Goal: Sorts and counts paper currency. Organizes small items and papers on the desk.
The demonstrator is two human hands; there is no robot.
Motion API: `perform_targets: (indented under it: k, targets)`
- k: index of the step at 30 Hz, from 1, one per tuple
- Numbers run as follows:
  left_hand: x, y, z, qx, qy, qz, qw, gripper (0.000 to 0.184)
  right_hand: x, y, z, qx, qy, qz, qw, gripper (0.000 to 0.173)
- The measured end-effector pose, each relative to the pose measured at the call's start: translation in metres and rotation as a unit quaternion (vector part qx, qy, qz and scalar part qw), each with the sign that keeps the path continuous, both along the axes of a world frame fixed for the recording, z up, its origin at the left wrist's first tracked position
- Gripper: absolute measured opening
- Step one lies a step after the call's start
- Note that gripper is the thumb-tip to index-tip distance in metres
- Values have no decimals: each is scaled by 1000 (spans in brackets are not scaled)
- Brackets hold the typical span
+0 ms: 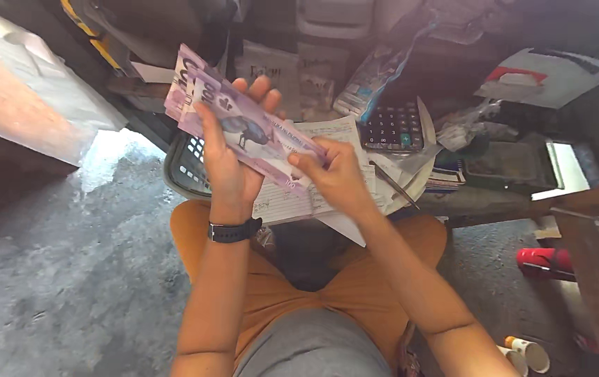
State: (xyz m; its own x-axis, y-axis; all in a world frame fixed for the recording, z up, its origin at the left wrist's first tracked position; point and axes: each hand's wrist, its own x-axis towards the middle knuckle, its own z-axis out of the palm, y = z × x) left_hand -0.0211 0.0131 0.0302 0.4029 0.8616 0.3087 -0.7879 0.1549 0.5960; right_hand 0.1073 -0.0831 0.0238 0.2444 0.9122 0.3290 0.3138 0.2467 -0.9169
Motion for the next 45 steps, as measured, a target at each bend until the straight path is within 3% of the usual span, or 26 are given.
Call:
perform_targets:
  k: [2, 4, 6, 8, 10, 11, 12, 14, 16, 18, 21, 25, 26, 27, 30, 36, 40, 42, 45]
  targets:
    - [6, 2, -6, -143, -27, 1, 989, 50, -23, -11, -18, 70, -152, -105, 980, 13]
    - [10, 7, -16, -279, -53, -24, 959, 42, -34, -14, -42, 143, -282, -159, 935, 20]
    - [15, 6, -18, -327, -13, -15, 945, 42, -35, -17, -56, 134, -243, -167, 946, 21]
    - [16, -7, -19, -221, 73, -13, 973, 39, -31, -22, -48, 26, -30, -165, 985, 15]
    - [9, -24, -22, -65, 120, -64, 989, 34, -23, -21, -37, -55, 182, -157, 969, 11]
    - [9, -28, -22, -27, 134, -75, 988, 36, -20, -22, -35, -73, 234, -150, 958, 9]
    - [11, -30, -21, -20, 154, -70, 985, 35, -17, -23, -33, -81, 238, -144, 957, 7]
    - [12, -32, -17, -26, 198, -52, 979, 32, -8, -29, -30, -86, 114, -140, 980, 10]
    - [12, -36, -15, -11, 248, -33, 968, 26, 8, -34, -25, -45, -14, -145, 988, 33]
    - [15, -44, -18, 30, 277, -19, 960, 20, 18, -31, -17, 30, -59, -162, 985, 46]
    - [28, -53, -22, 75, 298, -4, 952, 18, 17, -17, -2, 105, -31, -194, 975, 35]
    - [23, -54, -18, 32, 316, -36, 948, 14, 26, -9, 1, 168, 45, -211, 962, 12]
    - [16, -51, -18, 17, 330, -51, 943, 23, 30, -12, 2, 160, 63, -213, 962, 8]
    - [9, -48, -19, 1, 331, -63, 942, 27, 33, -16, 3, 142, 78, -199, 966, 7]
    - [2, -45, -26, -4, 322, -45, 946, 10, 26, -23, 1, 109, 93, -125, 982, 6]
    - [4, -51, -30, 55, 328, -33, 943, 28, 18, -7, -17, 153, 34, -156, 975, 8]
    - [-9, -49, -30, 47, 356, -57, 932, 12, 27, -11, -19, 184, 30, -148, 971, 6]
    - [-15, -44, -26, -7, 373, -53, 926, 40, 32, -13, -13, 172, 41, -147, 973, 2]
    - [-7, -39, -19, -31, 360, 2, 933, 9, 30, -15, -9, 148, 80, -103, 980, 5]
